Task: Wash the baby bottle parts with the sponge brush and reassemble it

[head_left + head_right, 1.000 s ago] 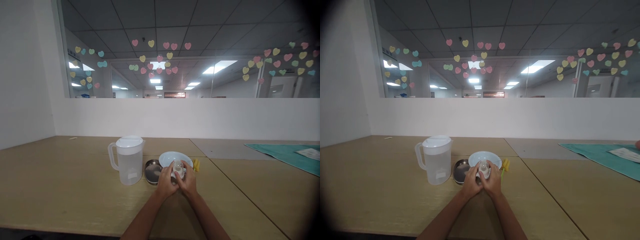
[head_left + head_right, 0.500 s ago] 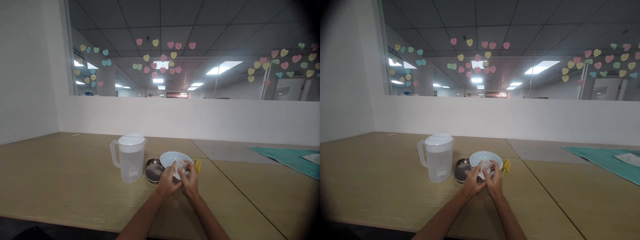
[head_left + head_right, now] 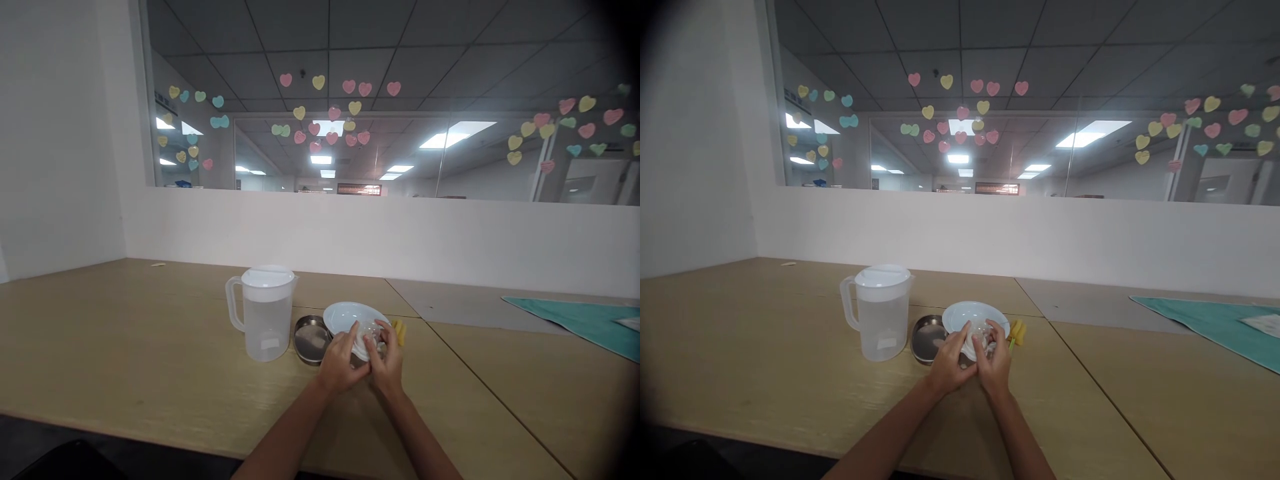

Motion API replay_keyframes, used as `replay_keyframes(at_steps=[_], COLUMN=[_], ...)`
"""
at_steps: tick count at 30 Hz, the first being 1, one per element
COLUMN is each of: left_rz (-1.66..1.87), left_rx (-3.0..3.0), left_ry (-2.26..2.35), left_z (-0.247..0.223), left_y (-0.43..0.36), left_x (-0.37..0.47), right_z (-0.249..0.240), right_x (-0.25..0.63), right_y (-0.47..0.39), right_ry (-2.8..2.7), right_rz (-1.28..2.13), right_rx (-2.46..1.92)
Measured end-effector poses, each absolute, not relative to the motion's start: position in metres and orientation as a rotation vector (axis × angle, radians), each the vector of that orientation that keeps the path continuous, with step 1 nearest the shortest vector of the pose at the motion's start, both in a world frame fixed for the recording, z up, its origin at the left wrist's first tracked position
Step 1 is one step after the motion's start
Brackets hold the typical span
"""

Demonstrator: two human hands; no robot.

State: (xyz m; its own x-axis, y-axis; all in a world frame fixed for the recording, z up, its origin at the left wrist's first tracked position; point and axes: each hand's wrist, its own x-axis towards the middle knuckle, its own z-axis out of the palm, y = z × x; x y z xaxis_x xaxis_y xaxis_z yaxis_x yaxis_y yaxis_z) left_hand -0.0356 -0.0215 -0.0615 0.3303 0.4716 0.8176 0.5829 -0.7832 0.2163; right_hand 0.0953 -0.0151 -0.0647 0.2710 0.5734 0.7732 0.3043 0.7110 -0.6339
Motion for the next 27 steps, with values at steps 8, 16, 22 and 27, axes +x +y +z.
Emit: replay_keyframes(at_steps=[8, 16, 22, 27], left_rz=[-1.519, -1.536, -1.527, -1.537], left_rx=[-2.421, -2.438, -2.421, -2.414], left_ry=[-0.991, -1.036, -1.092, -1.098], left_z=[-0.058, -0.058, -0.056, -0.058], left_y=[-0.025, -0.026, -0.029, -0.027], left_x=[-0.033, -0.033, -0.033, -0.033], right_z=[-0.072, -0.078, -0.066, -0.055], right_x=[0.098, 0.097, 0.102, 0.104], right_y=[-0.013, -0.003, -0.006, -0.009], right_ry=[-1.322, -1.225, -0.966, -1.128], right_rz=[-0.285, -0.244, -0.209, -0.015], right_rx=[-0.776, -0.578, -0.708, -0.858])
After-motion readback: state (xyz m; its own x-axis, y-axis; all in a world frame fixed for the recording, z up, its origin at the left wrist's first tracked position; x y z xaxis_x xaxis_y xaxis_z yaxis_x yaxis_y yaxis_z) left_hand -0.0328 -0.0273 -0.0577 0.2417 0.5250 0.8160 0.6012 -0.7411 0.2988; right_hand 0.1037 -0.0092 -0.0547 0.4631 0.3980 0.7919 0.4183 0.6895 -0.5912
